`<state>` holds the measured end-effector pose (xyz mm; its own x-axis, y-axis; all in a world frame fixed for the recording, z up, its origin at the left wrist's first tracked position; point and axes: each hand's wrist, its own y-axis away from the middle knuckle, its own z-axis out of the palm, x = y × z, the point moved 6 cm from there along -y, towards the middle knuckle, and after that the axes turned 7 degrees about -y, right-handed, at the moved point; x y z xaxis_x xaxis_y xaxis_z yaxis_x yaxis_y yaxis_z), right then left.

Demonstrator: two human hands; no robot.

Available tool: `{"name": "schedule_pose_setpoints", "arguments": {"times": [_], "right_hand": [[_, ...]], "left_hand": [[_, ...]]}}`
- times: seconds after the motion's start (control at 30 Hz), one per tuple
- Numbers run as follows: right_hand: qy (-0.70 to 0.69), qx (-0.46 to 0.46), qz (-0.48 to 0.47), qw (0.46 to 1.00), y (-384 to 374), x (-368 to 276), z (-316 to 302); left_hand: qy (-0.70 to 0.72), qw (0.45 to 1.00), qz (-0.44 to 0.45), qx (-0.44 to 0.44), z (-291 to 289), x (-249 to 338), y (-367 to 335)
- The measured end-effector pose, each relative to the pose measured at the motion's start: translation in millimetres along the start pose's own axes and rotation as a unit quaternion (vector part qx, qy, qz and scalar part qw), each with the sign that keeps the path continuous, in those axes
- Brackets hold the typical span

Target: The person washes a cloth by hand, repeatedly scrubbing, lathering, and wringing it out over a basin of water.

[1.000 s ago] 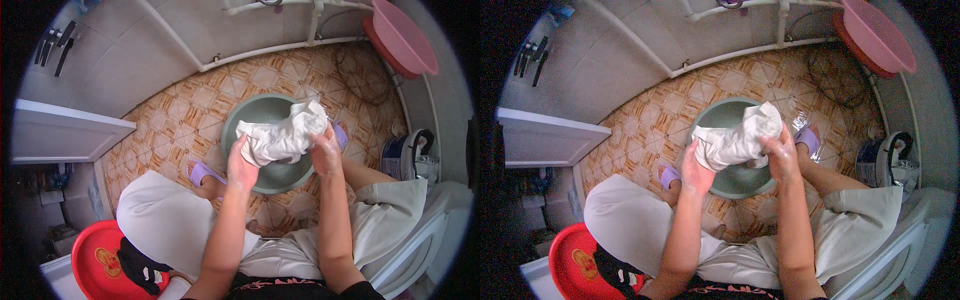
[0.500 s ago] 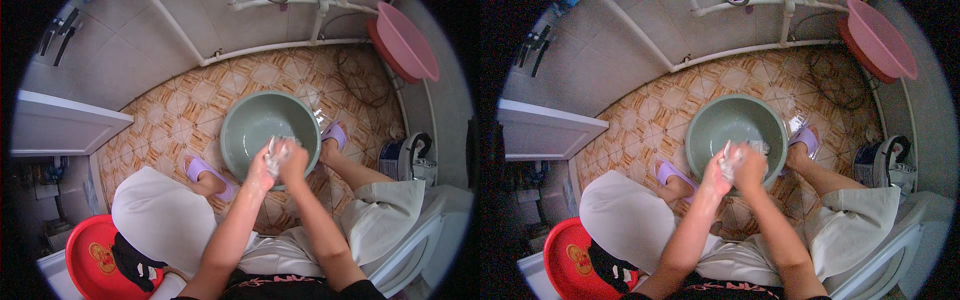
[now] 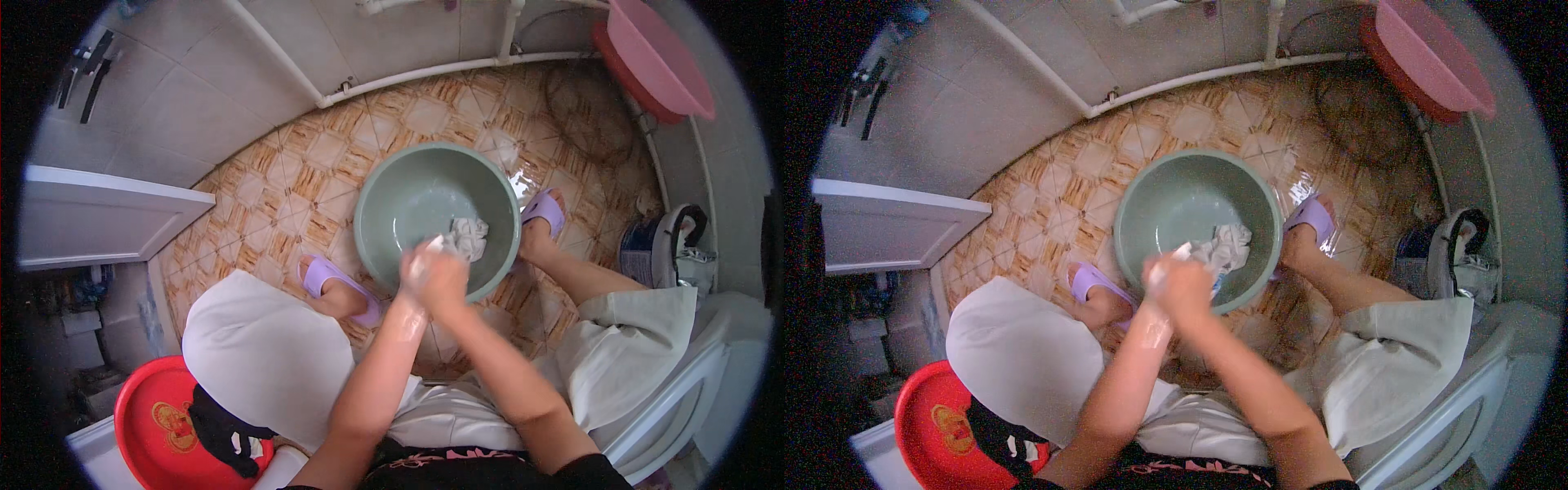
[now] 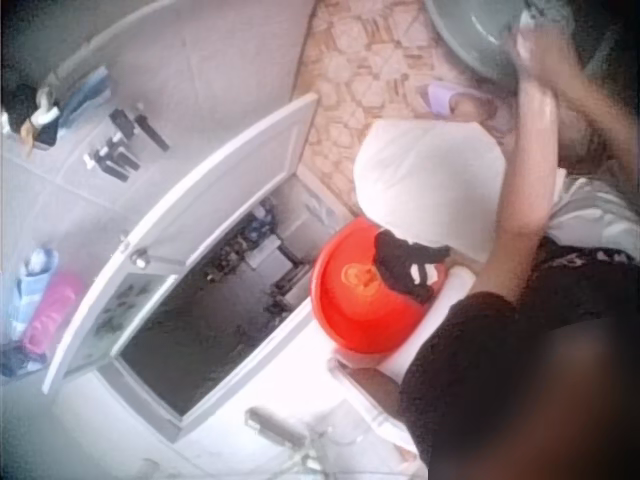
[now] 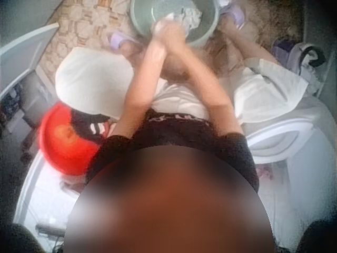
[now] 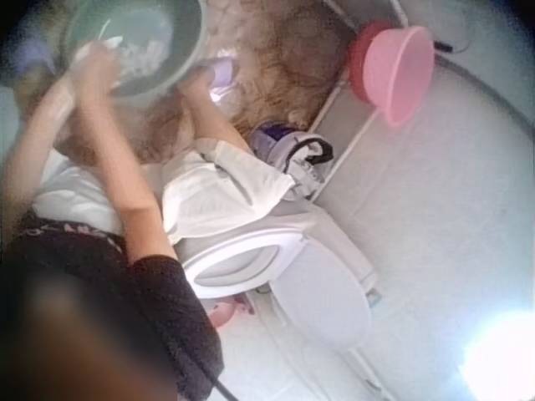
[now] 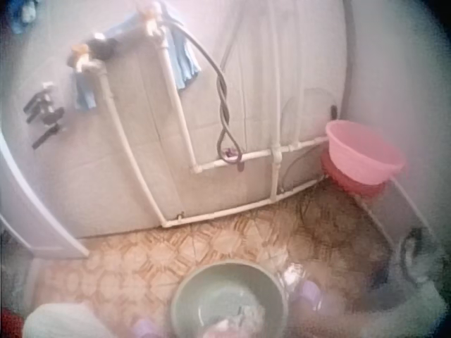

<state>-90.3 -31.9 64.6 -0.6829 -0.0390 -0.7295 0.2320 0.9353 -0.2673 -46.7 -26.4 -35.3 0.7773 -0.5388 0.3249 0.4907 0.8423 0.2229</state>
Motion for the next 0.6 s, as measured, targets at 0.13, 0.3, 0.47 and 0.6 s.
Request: {"name": "schedule_pose_setpoints", "arguments": {"times": [0.13,0.3,0.47,0.6], "right_hand": [[-0.028,-0.013,0.305,0.952,-23.5,78.2,-17.3],[-0.094,-0.089,-0.031,0.991,6.2,-23.7,-7.9],[-0.087,0.041,0.190,0.977,-30.3,156.8,-44.3],[-0.541,0.153,0.349,0.750,-46.8,103.0,-91.5]], "left_hand": [[-0.089,0.955,-0.164,0.230,27.5,-14.7,-8.5],[-0.005,0.989,-0.096,-0.113,41.2,15.1,-13.9],[-0.169,0.958,-0.017,0.232,67.8,45.3,-10.8],[-0.371,0.907,0.130,0.153,83.7,90.3,-11.4]]}}
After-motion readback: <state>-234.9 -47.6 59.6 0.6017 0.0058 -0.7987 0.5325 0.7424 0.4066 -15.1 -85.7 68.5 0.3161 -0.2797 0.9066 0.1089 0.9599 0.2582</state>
